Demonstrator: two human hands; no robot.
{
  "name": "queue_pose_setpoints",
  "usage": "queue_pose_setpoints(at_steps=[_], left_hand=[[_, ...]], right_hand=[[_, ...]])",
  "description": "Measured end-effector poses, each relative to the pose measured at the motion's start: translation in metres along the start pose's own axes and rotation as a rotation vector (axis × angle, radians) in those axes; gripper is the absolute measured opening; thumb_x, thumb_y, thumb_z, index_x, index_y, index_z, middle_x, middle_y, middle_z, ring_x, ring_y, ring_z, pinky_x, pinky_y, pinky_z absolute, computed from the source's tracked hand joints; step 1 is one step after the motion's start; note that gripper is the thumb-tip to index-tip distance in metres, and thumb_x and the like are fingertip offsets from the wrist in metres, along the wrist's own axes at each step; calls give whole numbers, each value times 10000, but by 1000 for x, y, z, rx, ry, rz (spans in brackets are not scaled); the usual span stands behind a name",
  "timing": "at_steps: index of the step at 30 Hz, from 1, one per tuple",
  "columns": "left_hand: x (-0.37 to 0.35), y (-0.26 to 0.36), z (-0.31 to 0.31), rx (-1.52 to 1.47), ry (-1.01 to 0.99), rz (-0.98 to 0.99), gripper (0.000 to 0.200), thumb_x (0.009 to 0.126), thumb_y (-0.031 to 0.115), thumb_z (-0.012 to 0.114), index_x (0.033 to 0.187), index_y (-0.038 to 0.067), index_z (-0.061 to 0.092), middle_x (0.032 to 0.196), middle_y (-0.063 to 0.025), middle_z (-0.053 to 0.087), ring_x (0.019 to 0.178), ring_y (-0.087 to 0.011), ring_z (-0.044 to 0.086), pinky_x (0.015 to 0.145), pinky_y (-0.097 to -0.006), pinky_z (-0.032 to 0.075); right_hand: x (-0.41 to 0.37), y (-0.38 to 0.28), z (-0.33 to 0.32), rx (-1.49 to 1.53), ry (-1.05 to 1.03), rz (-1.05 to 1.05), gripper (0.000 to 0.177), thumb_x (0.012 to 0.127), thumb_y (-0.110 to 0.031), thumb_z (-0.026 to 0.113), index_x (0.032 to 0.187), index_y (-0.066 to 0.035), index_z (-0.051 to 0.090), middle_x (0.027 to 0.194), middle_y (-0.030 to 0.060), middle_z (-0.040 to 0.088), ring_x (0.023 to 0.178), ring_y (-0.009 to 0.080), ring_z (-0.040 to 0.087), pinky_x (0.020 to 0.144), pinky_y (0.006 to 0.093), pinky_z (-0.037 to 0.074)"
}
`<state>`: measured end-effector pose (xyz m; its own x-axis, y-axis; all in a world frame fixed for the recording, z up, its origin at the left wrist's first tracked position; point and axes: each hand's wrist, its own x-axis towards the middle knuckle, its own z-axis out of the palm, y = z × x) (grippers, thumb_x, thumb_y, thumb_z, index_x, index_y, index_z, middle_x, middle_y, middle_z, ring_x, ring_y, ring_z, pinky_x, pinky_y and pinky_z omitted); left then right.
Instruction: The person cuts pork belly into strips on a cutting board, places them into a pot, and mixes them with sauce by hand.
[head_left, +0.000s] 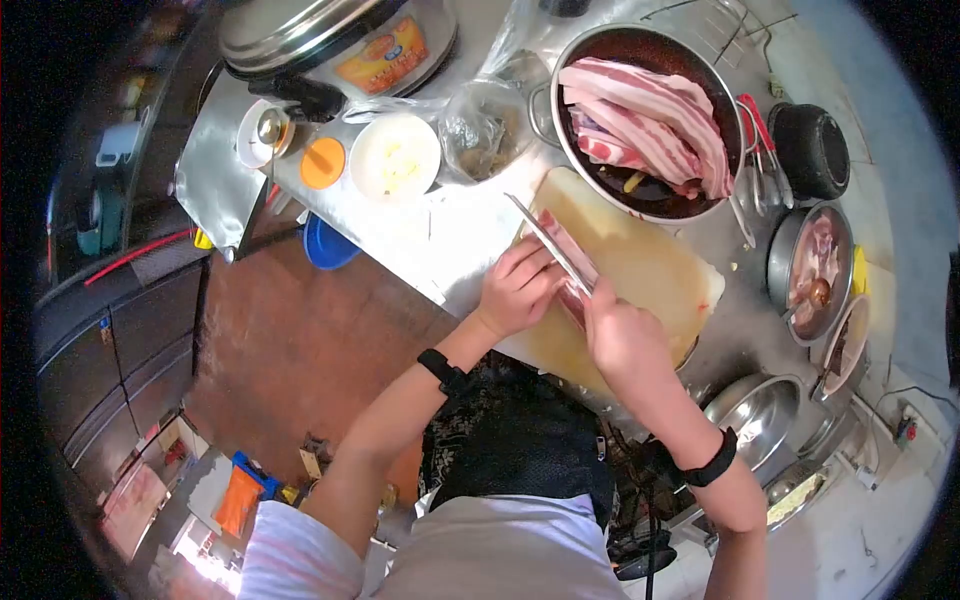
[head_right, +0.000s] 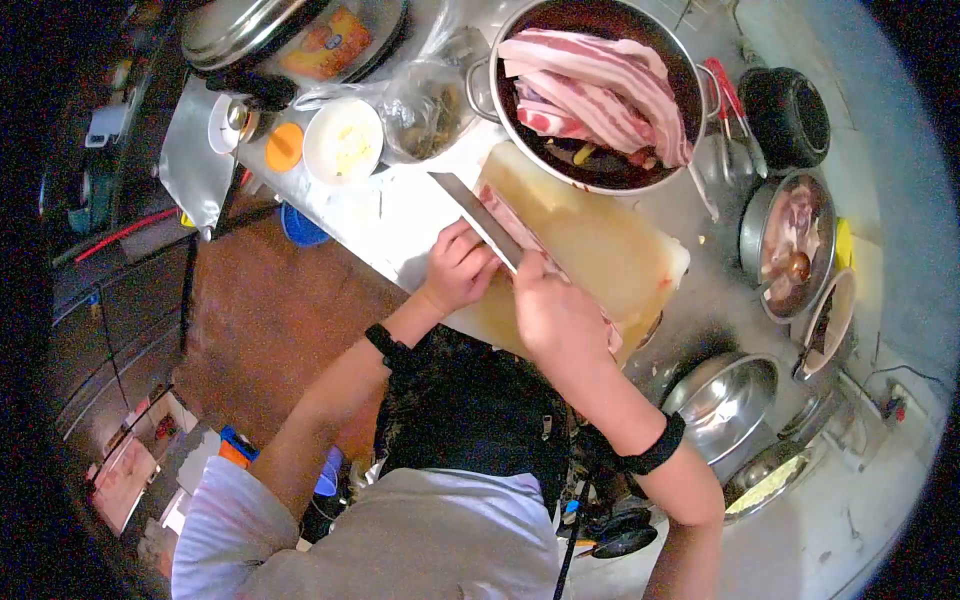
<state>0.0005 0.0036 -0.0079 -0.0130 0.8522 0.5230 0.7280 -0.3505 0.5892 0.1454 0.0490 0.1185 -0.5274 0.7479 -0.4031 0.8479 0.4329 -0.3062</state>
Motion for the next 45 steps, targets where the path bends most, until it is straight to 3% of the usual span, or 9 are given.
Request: queue_pose_setpoints(at_steps=[2,12,26,30,32,36,38,42,45], left_hand=[[6,0,0,-13,16,13,183,697,138,682,872,99,649,1007,-47,602,1008,-258,550,870,-361,477],[-2,-9,7,-51,34,33,223,631,113,629,853,101,646,1017,-26,583,1024,-231,521,898,-374,479],[-3,-10,3,-141,-26,44,196,612,131,602,800,92,646,985,-33,600,1024,-225,524,934,-369,455],[3,-6,0,-114,34,55,179,612,82,634,790,92,651,921,-51,607,981,-259,556,882,-370,490],[3,-5,-2,-111,55,48,184,618,68,637,799,99,656,917,-49,606,979,-255,556,880,-367,489],[-8,-1,-6,-52,76,-11,231,643,93,683,874,102,663,972,-45,592,971,-229,554,855,-360,503],[-4,3,-13,-63,64,-10,249,641,105,690,888,104,665,974,-47,592,970,-232,557,858,-360,500],[-2,13,-12,-88,31,70,305,642,150,727,938,112,665,1000,-52,609,978,-234,571,870,-371,480],[-4,20,-6,-123,-45,117,315,643,166,751,937,107,654,1001,-51,628,985,-233,579,866,-394,475]], right_hand=[[-13,4,-8,-44,-134,62,166,850,-93,432,943,39,470,712,211,632,663,358,649,586,444,527],[13,-6,-24,-43,-285,118,187,873,-95,417,970,59,458,730,256,614,676,388,634,599,479,515],[84,-8,35,30,209,-53,235,917,-251,495,908,-17,521,566,213,569,517,376,592,475,473,475],[94,6,32,192,307,-124,206,906,-229,516,868,-27,527,570,224,558,515,383,583,464,481,442],[93,10,28,332,386,-127,162,900,-145,539,888,16,543,577,226,523,484,372,537,430,407,384],[65,7,-11,347,553,-134,148,900,-129,539,881,17,540,578,223,502,484,376,520,428,388,373],[34,6,-45,269,434,-63,151,896,-167,531,868,-22,501,648,249,549,601,422,572,498,470,421],[-38,23,-52,72,84,121,139,897,-169,522,880,-44,464,646,231,561,612,416,580,502,490,441],[-72,25,-47,-11,-5,120,141,888,-164,525,879,-46,447,657,223,569,604,415,580,508,506,450]])
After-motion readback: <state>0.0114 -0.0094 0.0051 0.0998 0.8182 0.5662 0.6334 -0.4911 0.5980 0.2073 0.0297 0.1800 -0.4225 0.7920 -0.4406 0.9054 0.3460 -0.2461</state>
